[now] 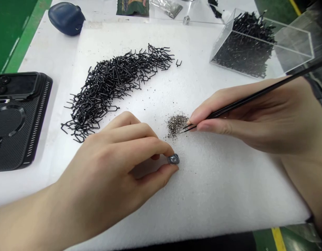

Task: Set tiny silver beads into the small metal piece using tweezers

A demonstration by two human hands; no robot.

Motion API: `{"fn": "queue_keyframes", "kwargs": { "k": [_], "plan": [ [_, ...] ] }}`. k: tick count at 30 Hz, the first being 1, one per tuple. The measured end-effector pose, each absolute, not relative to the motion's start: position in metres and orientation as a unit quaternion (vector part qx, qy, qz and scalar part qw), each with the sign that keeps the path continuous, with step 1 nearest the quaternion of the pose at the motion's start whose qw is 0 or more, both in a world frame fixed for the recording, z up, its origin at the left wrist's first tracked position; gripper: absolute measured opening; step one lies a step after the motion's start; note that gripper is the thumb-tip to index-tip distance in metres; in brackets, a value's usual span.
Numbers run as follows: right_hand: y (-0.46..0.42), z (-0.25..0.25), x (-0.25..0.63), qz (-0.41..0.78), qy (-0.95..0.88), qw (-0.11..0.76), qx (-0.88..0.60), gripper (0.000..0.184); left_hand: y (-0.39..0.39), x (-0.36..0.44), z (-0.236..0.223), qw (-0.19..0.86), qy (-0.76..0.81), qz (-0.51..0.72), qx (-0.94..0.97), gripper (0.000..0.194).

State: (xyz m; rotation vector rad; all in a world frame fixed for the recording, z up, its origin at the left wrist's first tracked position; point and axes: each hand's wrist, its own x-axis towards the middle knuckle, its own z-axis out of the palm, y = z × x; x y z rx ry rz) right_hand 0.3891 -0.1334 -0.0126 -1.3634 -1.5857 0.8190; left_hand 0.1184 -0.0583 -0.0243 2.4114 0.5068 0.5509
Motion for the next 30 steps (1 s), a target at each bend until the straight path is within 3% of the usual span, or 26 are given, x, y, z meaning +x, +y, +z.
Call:
{"fn": "queue_keyframes", "kwargs": {
  "k": [30],
  "plan": [
    [-0.1321,-0.0114,0.3854,0.345,-0.622,0.430,-0.557,0.020,-0.0578,0.1196,-0.0248,0.303,0.190,0.211,0.910,0.009]
  ]
}}
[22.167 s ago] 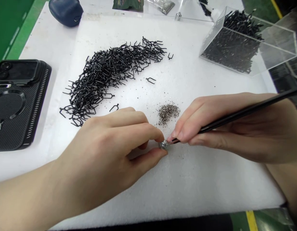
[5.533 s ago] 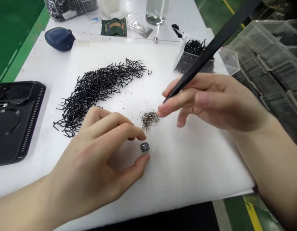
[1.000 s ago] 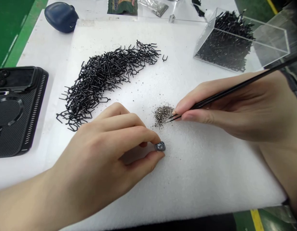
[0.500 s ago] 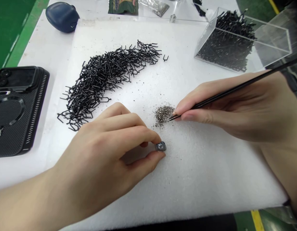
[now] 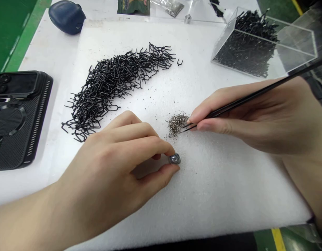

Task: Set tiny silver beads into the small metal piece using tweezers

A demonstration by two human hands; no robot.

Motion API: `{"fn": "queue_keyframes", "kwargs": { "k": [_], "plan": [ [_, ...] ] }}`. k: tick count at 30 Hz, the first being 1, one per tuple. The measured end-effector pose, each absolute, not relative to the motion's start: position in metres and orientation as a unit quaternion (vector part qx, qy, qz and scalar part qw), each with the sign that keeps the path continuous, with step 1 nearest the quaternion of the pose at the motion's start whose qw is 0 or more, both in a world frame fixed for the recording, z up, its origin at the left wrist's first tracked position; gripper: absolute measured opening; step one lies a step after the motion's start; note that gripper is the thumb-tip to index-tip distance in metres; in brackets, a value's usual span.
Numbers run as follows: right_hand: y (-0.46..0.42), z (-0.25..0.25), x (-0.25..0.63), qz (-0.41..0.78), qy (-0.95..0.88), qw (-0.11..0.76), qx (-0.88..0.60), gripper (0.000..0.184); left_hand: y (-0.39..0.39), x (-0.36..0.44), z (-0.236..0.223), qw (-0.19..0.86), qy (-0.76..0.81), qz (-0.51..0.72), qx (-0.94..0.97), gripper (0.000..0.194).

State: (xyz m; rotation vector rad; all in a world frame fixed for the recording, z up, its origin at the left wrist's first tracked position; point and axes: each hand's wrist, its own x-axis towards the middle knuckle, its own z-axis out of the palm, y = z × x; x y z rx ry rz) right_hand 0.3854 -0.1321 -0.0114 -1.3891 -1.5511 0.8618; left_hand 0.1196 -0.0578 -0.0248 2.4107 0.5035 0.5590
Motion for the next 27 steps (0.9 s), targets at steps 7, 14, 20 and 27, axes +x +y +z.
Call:
{"fn": "queue_keyframes", "kwargs": {
  "k": [7,14,20,27],
  "plan": [
    [-0.1327,-0.0134,0.3882,0.336,-0.636,0.429,-0.546,0.016,-0.0586,0.1183,-0.0232,0.301,0.191,0.213,0.910,0.010],
    [-0.1314,-0.0146,0.3876,0.339,-0.637,0.432,-0.541,0.015,-0.0585,0.1181,-0.0239,0.304,0.190,0.213,0.909,0.009],
    [-0.1323,-0.0141,0.3893,0.337,-0.626,0.432,-0.554,0.017,-0.0579,0.1191,-0.0256,0.305,0.189,0.210,0.910,0.009],
    [-0.1341,-0.0125,0.3858,0.368,-0.630,0.460,-0.506,0.018,-0.0591,0.1178,-0.0236,0.307,0.189,0.214,0.908,0.010]
  ]
}}
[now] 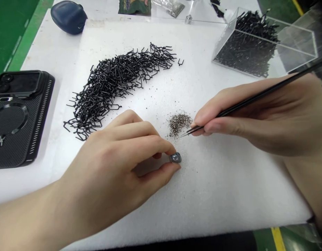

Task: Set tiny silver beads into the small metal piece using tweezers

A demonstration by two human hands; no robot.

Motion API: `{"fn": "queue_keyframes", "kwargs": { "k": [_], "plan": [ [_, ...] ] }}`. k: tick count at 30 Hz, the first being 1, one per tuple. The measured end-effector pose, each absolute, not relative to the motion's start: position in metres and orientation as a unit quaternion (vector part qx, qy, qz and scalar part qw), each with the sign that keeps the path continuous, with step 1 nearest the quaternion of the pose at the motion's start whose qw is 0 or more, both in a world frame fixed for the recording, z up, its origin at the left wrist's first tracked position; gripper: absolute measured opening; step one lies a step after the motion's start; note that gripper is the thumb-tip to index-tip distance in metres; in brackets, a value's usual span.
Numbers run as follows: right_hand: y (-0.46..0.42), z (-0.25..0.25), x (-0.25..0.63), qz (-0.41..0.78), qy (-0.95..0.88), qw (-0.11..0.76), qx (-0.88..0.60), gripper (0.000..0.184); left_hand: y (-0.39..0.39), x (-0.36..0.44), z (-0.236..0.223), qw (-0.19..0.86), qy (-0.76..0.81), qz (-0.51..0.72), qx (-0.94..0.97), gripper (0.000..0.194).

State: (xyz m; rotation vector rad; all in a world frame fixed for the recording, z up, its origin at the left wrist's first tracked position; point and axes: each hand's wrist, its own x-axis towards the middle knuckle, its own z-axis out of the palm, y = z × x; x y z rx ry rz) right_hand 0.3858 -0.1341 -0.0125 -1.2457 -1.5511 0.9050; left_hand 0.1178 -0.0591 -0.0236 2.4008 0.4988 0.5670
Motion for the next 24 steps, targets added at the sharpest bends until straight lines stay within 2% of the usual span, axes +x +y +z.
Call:
{"fn": "queue_keyframes", "kwargs": {
  "k": [8,15,19,24],
  "plan": [
    [-0.1368,-0.0063,0.3775,0.438,-0.636,0.436,-0.463,0.010,-0.0573,0.1221,-0.0238,0.271,0.202,0.192,0.921,0.009],
    [-0.1360,-0.0107,0.3795,0.426,-0.677,0.416,-0.432,0.007,-0.0539,0.1260,-0.0182,0.244,0.200,0.154,0.936,0.018],
    [-0.1355,-0.0112,0.3785,0.425,-0.678,0.415,-0.432,0.007,-0.0554,0.1242,-0.0182,0.258,0.198,0.162,0.932,0.010],
    [-0.1364,-0.0111,0.3791,0.435,-0.668,0.420,-0.434,0.007,-0.0573,0.1228,-0.0191,0.290,0.189,0.197,0.917,0.011]
  ]
}}
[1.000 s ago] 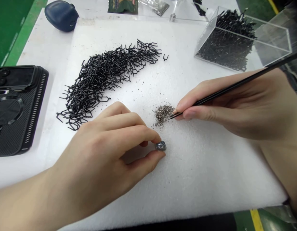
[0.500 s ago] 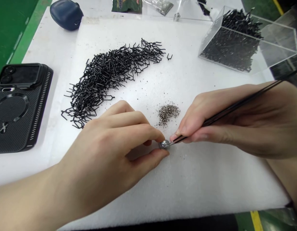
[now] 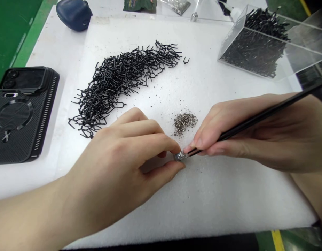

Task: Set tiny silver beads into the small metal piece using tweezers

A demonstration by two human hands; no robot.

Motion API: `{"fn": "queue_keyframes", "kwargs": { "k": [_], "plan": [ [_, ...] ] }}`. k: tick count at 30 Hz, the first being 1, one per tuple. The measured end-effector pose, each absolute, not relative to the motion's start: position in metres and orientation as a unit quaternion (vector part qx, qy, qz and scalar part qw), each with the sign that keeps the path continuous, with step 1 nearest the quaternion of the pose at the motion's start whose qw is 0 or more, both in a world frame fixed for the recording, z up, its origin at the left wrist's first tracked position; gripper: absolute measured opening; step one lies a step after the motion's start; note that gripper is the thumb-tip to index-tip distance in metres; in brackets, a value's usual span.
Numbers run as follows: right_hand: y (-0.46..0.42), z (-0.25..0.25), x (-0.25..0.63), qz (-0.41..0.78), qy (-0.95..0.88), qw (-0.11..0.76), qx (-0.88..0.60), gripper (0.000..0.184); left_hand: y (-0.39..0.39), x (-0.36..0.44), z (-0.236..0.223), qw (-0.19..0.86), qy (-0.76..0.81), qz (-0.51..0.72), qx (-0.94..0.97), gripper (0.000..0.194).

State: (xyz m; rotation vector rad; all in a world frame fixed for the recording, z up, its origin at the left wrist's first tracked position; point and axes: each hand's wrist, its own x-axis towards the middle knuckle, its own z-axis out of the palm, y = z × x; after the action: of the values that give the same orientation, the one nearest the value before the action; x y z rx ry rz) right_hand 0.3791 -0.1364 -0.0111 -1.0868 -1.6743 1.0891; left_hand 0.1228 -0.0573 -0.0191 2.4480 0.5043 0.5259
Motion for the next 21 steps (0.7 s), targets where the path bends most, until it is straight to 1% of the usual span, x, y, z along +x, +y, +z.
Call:
{"fn": "queue_keyframes", "kwargs": {
  "k": [6,16,21],
  "plan": [
    [-0.1366,-0.0120,0.3815,0.425,-0.672,0.399,-0.457,0.006,-0.0575,0.1231,-0.0184,0.296,0.188,0.183,0.918,0.011],
    [-0.1405,-0.0125,0.3818,0.439,-0.662,0.398,-0.458,0.005,-0.0579,0.1216,-0.0235,0.280,0.187,0.214,0.917,0.008],
    [-0.1366,-0.0126,0.3814,0.442,-0.673,0.407,-0.431,0.010,-0.0579,0.1238,-0.0186,0.295,0.184,0.186,0.919,0.009]
  ]
}}
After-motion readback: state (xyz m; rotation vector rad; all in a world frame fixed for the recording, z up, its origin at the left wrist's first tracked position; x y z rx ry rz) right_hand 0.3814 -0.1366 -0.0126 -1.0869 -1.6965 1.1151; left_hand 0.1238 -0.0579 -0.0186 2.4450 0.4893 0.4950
